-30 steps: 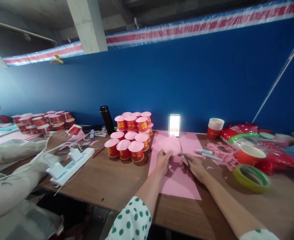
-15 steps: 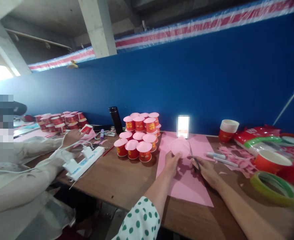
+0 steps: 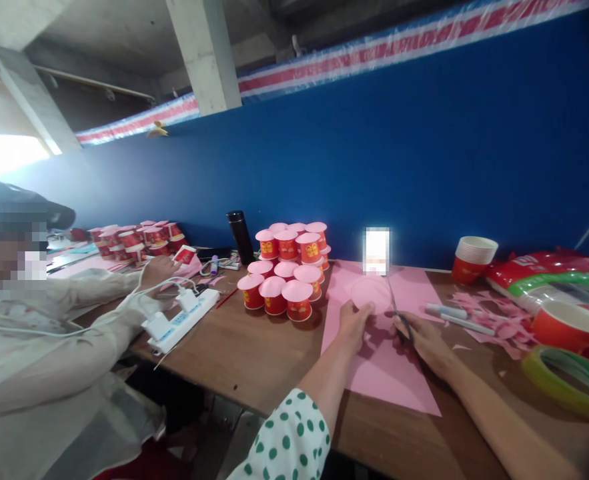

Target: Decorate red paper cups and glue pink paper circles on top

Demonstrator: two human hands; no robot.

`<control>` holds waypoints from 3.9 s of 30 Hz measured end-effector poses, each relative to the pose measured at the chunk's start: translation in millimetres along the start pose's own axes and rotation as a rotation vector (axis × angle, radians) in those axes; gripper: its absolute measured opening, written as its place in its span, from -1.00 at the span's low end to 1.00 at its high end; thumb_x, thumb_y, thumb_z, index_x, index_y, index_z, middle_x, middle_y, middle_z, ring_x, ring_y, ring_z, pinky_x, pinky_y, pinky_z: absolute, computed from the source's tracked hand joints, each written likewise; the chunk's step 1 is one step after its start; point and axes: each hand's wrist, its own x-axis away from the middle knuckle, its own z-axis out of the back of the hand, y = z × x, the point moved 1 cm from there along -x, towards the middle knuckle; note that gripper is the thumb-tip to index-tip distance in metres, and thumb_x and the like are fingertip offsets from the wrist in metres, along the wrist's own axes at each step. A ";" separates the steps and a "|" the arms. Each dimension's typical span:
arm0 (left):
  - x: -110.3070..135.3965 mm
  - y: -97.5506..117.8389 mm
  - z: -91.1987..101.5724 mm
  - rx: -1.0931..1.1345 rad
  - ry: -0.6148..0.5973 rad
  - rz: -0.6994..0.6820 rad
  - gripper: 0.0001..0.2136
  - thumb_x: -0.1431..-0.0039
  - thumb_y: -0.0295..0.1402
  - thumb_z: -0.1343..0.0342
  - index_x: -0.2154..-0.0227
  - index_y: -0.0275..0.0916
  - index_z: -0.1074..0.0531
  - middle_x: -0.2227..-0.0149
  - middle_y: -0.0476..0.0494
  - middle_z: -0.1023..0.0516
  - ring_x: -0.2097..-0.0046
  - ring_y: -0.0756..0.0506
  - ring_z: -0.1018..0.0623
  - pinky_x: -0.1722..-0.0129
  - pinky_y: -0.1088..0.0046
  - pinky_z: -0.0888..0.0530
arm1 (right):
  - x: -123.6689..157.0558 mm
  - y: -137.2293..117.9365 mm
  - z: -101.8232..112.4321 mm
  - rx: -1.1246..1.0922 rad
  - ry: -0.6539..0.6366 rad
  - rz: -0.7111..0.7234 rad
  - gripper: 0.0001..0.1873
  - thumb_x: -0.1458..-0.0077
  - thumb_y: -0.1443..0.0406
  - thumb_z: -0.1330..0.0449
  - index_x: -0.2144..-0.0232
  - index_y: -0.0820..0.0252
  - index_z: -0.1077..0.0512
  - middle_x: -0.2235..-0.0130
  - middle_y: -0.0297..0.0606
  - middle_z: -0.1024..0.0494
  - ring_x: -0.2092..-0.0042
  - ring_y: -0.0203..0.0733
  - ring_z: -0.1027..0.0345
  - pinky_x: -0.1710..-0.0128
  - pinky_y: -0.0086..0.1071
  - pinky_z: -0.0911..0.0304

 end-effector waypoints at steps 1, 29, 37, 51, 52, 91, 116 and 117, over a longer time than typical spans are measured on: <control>-0.2 -0.3 0.1 -0.002 0.002 0.000 -0.70 0.22 -0.22 -0.28 0.47 -0.30 -0.36 0.60 -0.02 -0.38 0.59 0.05 -0.35 0.60 0.55 -0.26 | -0.2 0.3 0.0 0.000 0.001 0.001 -0.44 0.15 0.04 -0.25 0.13 0.23 -0.37 0.60 -0.39 -0.41 0.65 -0.35 -0.25 0.76 -0.53 -0.04; -0.6 3.9 -3.3 0.005 0.006 0.011 -0.68 0.24 -0.23 -0.29 0.45 -0.32 -0.38 0.62 0.00 -0.37 0.60 0.07 -0.33 0.59 0.55 -0.26 | -13.6 13.0 6.8 0.000 -0.027 -0.016 -0.37 0.16 0.00 -0.23 0.08 0.23 -0.35 0.65 -0.43 -0.39 0.70 -0.35 -0.23 0.78 -0.54 -0.02; -1.6 3.0 -3.6 0.017 0.004 0.006 -0.66 0.27 -0.22 -0.31 0.46 -0.32 -0.38 0.62 0.00 -0.37 0.60 0.07 -0.33 0.59 0.54 -0.26 | -14.0 12.7 7.4 0.006 -0.018 -0.015 -0.40 0.19 0.03 -0.25 0.11 0.23 -0.36 0.59 -0.41 -0.43 0.69 -0.36 -0.24 0.78 -0.54 -0.03; 2.2 5.8 -3.3 0.017 0.003 0.004 -0.75 0.19 -0.29 -0.26 0.48 -0.31 -0.36 0.64 0.01 -0.36 0.61 0.08 -0.32 0.61 0.56 -0.23 | -13.4 12.3 6.4 0.001 -0.031 -0.013 -0.40 0.18 0.01 -0.24 0.11 0.23 -0.35 0.63 -0.43 -0.40 0.69 -0.35 -0.24 0.77 -0.54 -0.03; 2.2 5.8 -3.2 0.018 0.003 0.003 -0.75 0.19 -0.29 -0.26 0.48 -0.31 -0.36 0.64 0.02 -0.36 0.61 0.08 -0.32 0.61 0.56 -0.23 | -12.9 11.9 6.2 0.003 -0.031 -0.011 -0.40 0.18 0.01 -0.24 0.11 0.23 -0.35 0.62 -0.42 -0.40 0.68 -0.35 -0.24 0.77 -0.54 -0.03; 2.9 6.3 -4.0 0.002 0.007 0.000 -0.67 0.27 -0.21 -0.30 0.48 -0.30 -0.36 0.62 0.02 -0.36 0.59 0.07 -0.33 0.58 0.55 -0.25 | -11.7 9.8 6.1 0.000 -0.032 -0.004 -0.40 0.20 0.01 -0.26 0.14 0.23 -0.36 0.60 -0.42 -0.41 0.66 -0.35 -0.25 0.76 -0.53 -0.04; 5.0 4.2 -0.5 -0.005 0.007 0.000 -0.70 0.21 -0.21 -0.27 0.47 -0.30 -0.36 0.60 -0.01 -0.36 0.59 0.05 -0.33 0.61 0.53 -0.24 | 0.7 -1.4 -1.3 -0.008 0.018 -0.011 -0.42 0.17 0.01 -0.25 0.13 0.20 -0.36 0.57 -0.39 -0.41 0.65 -0.35 -0.23 0.77 -0.53 -0.01; 5.1 4.6 -1.2 -0.005 0.012 0.005 -0.70 0.21 -0.22 -0.28 0.48 -0.31 -0.36 0.61 -0.01 -0.36 0.59 0.05 -0.33 0.61 0.53 -0.24 | -0.8 0.6 -0.6 -0.017 0.018 -0.015 -0.42 0.17 0.00 -0.25 0.12 0.20 -0.36 0.56 -0.38 -0.41 0.65 -0.34 -0.24 0.77 -0.53 0.00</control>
